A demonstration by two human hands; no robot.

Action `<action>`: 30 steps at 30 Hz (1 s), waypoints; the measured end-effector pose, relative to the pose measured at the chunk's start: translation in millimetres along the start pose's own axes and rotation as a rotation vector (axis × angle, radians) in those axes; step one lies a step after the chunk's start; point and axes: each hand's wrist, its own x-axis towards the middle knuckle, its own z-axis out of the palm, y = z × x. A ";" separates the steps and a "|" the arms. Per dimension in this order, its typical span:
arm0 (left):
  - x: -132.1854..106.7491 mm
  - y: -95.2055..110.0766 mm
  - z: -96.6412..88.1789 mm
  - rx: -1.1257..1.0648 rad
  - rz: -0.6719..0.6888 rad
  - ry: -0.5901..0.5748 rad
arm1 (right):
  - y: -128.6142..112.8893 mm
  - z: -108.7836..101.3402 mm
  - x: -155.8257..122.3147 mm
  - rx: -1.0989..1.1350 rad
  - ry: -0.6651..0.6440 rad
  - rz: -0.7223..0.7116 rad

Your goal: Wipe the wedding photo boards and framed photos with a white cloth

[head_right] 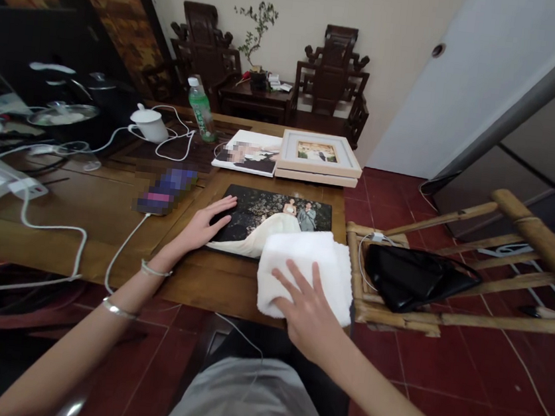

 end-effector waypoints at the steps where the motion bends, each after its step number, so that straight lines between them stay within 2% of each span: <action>1: 0.0 0.1 0.0 0.000 0.000 0.001 | -0.7 -0.1 0.6 0.009 0.000 0.002; 6: 0.0 -0.7 -0.1 -0.005 0.020 0.006 | 19.4 -4.0 19.8 0.060 -0.031 0.044; 12: -0.2 -1.0 -1.0 0.003 0.019 -0.002 | 73.8 -10.5 71.3 0.076 -0.035 0.193; 16: -0.3 -0.7 -1.2 -0.004 0.024 0.003 | 113.4 -15.9 107.5 0.079 0.004 0.227; 20: -0.6 -2.6 -1.1 -0.006 0.020 -0.002 | 139.7 -19.1 131.1 0.095 0.055 0.286; 22: -0.7 -3.7 -1.1 -0.006 0.019 -0.005 | 144.0 -18.1 136.5 0.088 0.078 0.322; 25: -0.8 -4.5 -1.0 -0.007 0.019 -0.004 | 137.6 -13.2 135.5 0.030 0.043 0.349; 30: -0.6 -3.6 -0.3 -0.005 0.015 -0.001 | 98.6 -4.2 105.9 -0.059 -0.025 0.277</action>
